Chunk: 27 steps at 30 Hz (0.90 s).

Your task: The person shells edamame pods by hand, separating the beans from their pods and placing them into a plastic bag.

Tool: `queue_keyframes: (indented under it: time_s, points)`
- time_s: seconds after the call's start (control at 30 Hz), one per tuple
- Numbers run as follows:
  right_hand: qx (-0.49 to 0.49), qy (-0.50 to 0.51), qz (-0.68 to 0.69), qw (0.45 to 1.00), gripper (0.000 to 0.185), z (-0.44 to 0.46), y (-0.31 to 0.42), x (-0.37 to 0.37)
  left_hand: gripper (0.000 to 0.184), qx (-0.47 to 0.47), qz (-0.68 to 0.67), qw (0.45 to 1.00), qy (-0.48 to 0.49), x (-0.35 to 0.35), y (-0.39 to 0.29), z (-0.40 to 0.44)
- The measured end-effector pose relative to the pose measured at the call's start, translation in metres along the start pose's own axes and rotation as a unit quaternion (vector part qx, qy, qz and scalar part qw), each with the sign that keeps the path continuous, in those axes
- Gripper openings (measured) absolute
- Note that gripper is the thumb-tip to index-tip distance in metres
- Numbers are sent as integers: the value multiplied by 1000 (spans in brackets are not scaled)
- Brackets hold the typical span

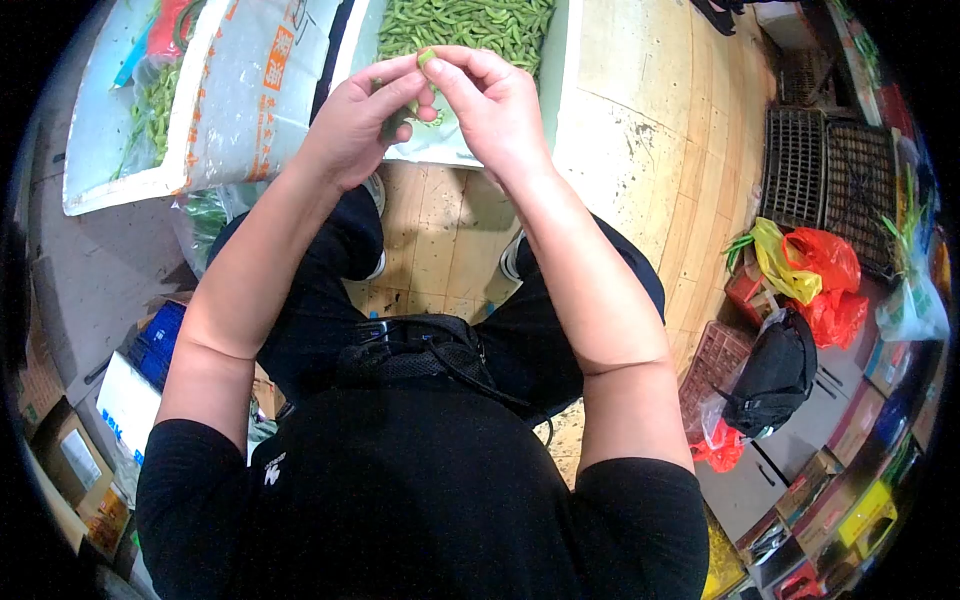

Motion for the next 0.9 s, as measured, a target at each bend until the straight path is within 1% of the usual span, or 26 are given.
queue_keyframes:
  time_s: [0.13, 0.23, 0.33, 0.43, 0.53, 0.63, 0.73, 0.9]
  points:
    - [-17, 3, -13, 1000, 25, 2, -1, -1, 30, 31, 43, 999, -4, 3, -1, -2]
    - [-5, 12, 1, 1000, 26, 3, 1, -3, 29, 69, 84, 994, -8, 5, -3, -3]
    - [-1, 27, 31, 999, 25, 3, 2, -6, 30, 116, 143, 983, -7, 1, 0, 0]
    - [-9, 28, 12, 999, 25, 4, 0, -9, 30, 171, 198, 965, -18, 0, 2, 0]
    - [-16, 39, 47, 998, 23, 4, -2, -8, 28, 232, 276, 933, 0, -5, 4, 3]
    - [-33, 53, 9, 998, 22, 4, -5, -9, 23, 356, 384, 852, -22, -8, 2, 8]
    - [-12, 58, 30, 998, 22, 2, -1, -8, 18, 221, 296, 928, -47, 4, -4, -4]
    - [32, 64, 138, 988, 22, -1, 1, -4, 16, 238, 285, 928, -41, 2, 0, -4]
Point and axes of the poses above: each hand's wrist, its own z-axis towards the middle knuckle, its own x-axis out of the palm, y = z × x, the point moved 1 cm from there along z, towards the middle knuckle, and after that the axes turned 5 degrees about -z, right-handed, at the moved point
